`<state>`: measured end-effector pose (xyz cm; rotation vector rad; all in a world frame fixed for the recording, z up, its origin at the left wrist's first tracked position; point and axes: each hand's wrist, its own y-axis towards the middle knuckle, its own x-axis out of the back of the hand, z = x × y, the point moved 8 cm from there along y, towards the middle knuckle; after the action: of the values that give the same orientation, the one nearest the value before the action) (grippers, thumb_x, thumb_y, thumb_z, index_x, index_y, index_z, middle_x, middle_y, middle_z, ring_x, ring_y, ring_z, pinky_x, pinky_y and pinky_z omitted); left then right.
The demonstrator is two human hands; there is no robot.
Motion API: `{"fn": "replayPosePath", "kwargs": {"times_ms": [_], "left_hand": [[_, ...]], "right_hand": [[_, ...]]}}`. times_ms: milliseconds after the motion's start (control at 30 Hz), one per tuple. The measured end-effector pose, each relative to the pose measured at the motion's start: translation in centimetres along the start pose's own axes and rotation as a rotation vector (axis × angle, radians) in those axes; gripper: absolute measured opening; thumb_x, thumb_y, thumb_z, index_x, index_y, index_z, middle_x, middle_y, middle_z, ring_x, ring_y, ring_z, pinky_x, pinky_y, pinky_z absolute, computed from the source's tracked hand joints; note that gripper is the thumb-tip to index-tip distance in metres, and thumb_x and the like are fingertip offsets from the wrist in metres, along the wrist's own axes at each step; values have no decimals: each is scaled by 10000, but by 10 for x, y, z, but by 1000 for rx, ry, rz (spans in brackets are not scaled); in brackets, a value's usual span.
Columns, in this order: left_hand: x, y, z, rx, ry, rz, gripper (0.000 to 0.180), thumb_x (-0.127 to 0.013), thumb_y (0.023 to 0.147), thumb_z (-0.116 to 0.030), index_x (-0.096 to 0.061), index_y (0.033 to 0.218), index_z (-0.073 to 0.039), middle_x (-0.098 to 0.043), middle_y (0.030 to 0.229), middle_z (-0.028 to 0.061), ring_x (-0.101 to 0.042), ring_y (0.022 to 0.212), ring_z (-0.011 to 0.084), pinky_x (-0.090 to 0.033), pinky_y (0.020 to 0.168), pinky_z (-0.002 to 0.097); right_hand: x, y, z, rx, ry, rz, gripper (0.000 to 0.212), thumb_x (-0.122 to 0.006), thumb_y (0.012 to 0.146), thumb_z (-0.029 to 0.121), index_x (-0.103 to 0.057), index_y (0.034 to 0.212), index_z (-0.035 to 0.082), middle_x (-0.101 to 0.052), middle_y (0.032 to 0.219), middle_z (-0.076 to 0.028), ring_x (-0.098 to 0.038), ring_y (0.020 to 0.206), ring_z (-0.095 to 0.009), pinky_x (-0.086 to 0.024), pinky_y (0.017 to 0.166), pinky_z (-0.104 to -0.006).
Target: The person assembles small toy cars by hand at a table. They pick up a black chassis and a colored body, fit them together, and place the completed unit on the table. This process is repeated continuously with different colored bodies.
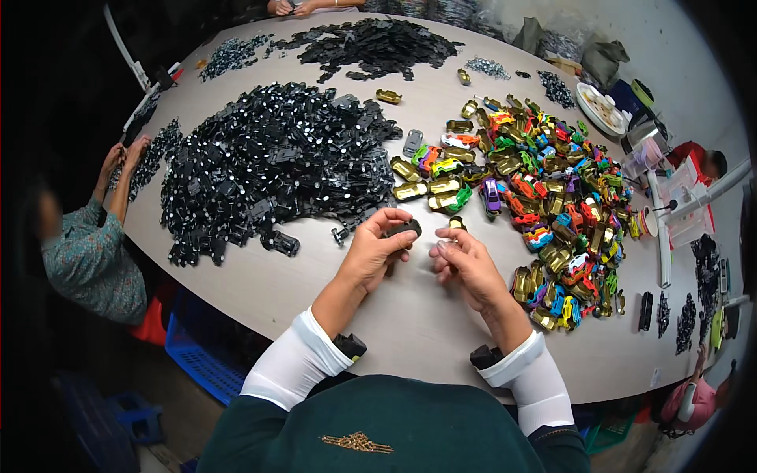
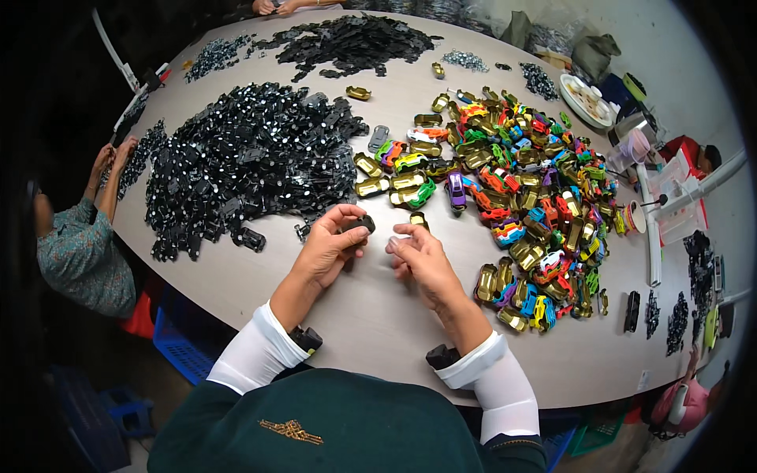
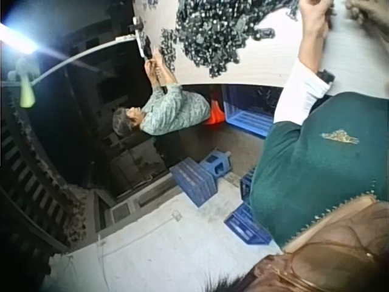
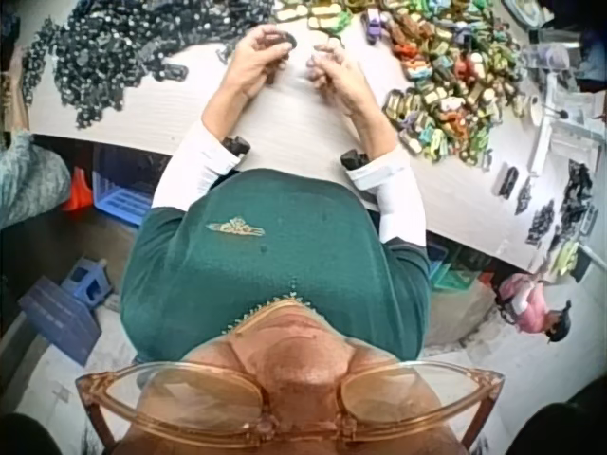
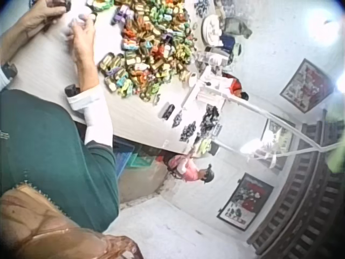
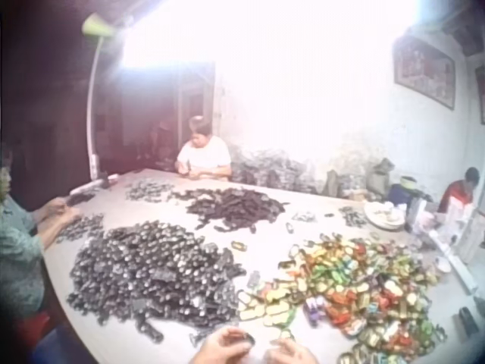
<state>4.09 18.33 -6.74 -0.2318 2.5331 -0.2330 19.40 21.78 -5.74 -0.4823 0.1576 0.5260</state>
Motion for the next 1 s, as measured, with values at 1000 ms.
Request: {"fn": "replayPosePath", "kwargs": {"times_ms": [1000], "left_hand": [[-12,-5,24,140,39,126,171,-676,885,-118,-592,1023,-63,-610,887,10,-540,731,60,-438,601,195]], "right_hand": [[-16,-4,-4,20,37,165,129,-544,970,135,-544,1010,12,-596,698,-36,-521,543,-79,-397,430,-197]]}}
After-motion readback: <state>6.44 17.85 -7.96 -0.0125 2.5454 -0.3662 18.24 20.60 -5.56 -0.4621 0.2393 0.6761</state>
